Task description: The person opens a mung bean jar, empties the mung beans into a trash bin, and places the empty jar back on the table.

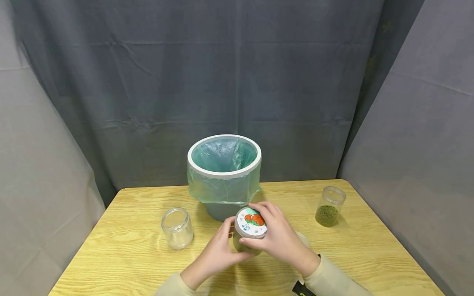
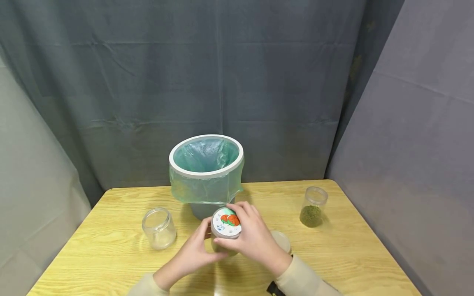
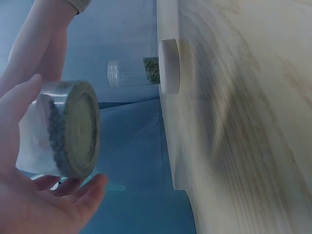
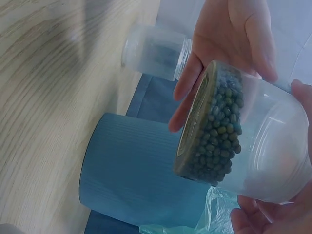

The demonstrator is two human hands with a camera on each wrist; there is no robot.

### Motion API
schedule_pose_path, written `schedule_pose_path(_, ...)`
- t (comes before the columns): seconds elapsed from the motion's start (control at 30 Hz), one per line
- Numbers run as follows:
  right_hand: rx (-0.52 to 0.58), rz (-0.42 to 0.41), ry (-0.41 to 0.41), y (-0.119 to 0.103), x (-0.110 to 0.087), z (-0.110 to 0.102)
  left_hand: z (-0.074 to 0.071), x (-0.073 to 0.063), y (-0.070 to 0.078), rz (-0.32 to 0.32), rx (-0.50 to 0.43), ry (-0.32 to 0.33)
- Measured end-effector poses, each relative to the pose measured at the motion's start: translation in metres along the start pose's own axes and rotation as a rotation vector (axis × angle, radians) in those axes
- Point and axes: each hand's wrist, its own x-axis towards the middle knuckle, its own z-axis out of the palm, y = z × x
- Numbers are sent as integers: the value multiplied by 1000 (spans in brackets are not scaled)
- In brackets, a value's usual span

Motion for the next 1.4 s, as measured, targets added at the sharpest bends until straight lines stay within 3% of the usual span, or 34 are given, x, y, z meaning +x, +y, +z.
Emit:
schedule_pose_path(0.47,3,-27,1,-4,-2,4,3,-1,1,-5,-25,13)
schedule_pose_path(1.0,-36,-39,-60,-6,-1,-4,-5,-1,3,20,68,67)
schedule_pose_path(1.4,-101,26,-85,-10,0,-7,-7,-2,6,37,162,102)
